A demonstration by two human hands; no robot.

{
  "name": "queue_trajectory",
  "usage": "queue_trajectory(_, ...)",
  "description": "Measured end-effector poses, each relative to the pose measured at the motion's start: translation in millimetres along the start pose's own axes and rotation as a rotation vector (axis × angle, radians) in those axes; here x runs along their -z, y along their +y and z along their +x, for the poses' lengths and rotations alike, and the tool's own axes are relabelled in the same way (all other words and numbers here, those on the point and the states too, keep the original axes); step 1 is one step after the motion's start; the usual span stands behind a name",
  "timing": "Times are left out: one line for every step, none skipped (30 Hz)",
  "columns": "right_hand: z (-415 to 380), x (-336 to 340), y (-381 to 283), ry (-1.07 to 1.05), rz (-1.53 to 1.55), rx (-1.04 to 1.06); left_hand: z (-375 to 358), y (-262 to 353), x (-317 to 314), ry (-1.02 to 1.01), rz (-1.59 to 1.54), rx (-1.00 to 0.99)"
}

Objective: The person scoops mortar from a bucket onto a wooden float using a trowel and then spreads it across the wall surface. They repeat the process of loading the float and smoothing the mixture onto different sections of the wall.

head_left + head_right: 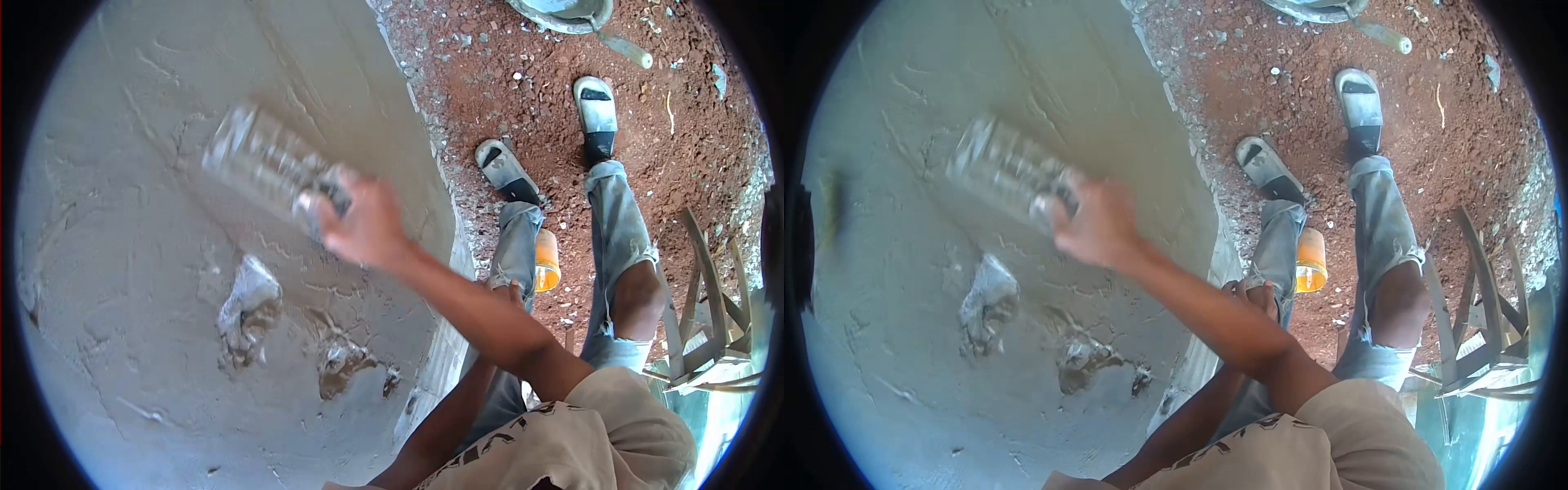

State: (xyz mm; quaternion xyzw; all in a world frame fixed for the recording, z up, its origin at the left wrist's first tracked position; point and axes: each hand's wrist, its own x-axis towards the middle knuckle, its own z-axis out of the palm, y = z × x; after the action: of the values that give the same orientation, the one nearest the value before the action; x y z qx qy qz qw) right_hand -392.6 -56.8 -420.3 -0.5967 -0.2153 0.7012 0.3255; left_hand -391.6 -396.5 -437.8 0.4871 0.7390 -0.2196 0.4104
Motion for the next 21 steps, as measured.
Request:
queue_trajectory(26.3, 0.4, 13.9, 0.141, -0.019, 0.036, -11.1, -22.3, -9.2, -0.051, -0.169, -0.032)
queue_trajectory(56.8, -1.2, 34.6, 0.28, -0.04, 0.077, -11.9, -28.1, -3.9, 0.068, -0.281, 0.01)
queue_trajectory(92.8, -6.1, 64.4, 0.41, -0.106, 0.099, -13.1, -34.4, 1.0, 0.192, -0.394, 0.038)
queue_trajectory(125.5, -9.6, 91.4, 0.53, -0.171, 0.115, -8.1, -25.8, 14.0, 0.129, -0.202, 0.055)
queue_trajectory(151.9, 3.3, 110.4, 0.409, -0.049, 0.02, 0.8, -13.6, 26.5, 0.059, -0.011, 0.076)
queue_trajectory(176.6, 21.5, 129.1, 0.291, 0.074, -0.072, 10.6, -1.4, 36.0, -0.014, 0.18, 0.091)
queue_trajectory(203.6, 25.9, 159.3, 0.382, -0.01, -0.069, 17.3, 9.6, 41.7, -0.019, 0.196, 0.18)
queue_trajectory(213.9, 24.6, 196.7, 0.475, -0.098, -0.069, 18.4, 14.4, 46.9, -0.023, 0.22, 0.201)
queue_trajectory(206.6, 29.8, 223.5, 0.393, -0.097, -0.175, 18.1, 18.9, 51.9, -0.028, 0.241, 0.216)
queue_trajectory(204.4, 38.9, 243.9, 0.317, -0.097, -0.265, 22.0, 24.1, 54.1, -0.022, 0.257, 0.218)
queue_trajectory(188.7, 38.4, 265.7, 0.368, -0.145, -0.313, 23.3, 25.6, 52.3, -0.025, 0.252, 0.209)
queue_trajectory(160.5, 30.3, 284.1, 0.416, -0.188, -0.363, 20.4, 20.4, 49.3, -0.026, 0.252, 0.203)
queue_trajectory(134.6, 22.0, 295.3, 0.481, 0.081, -0.472, 22.2, 13.5, 46.9, -0.018, 0.255, 0.195)
queue_trajectory(122.4, 19.1, 289.4, 0.447, 0.285, -0.549, 26.5, 7.8, 43.1, 0.001, 0.255, 0.19)
queue_trajectory(109.5, 17.2, 276.8, 0.424, 0.479, -0.637, 25.6, 2.9, 38.1, 0.012, 0.255, 0.191)
queue_trajectory(101.8, 23.4, 265.6, 0.322, 0.601, -0.702, 20.3, -2.5, 32.8, 0.015, 0.254, 0.19)
queue_trajectory(103.1, 32.8, 246.2, 0.22, 0.723, -0.756, 18.6, -5.7, 30.6, 0.008, 0.244, 0.191)
queue_trajectory(117.9, 35.5, 224.4, 0.176, 0.717, -0.727, 23.1, -0.3, 34.6, 0.013, 0.27, 0.184)
queue_trajectory(135.2, 33.8, 198.9, 0.13, 0.708, -0.705, 22.7, 8.2, 40.7, 0.015, 0.296, 0.184)
queue_trajectory(150.3, 37.7, 167.7, 0.093, 0.705, -0.616, 18.1, 14.4, 44.3, 0.012, 0.319, 0.193)
queue_trajectory(159.9, 43.0, 132.9, 0.06, 0.699, -0.53, 14.2, 17.0, 45.0, 0.019, 0.275, 0.2)
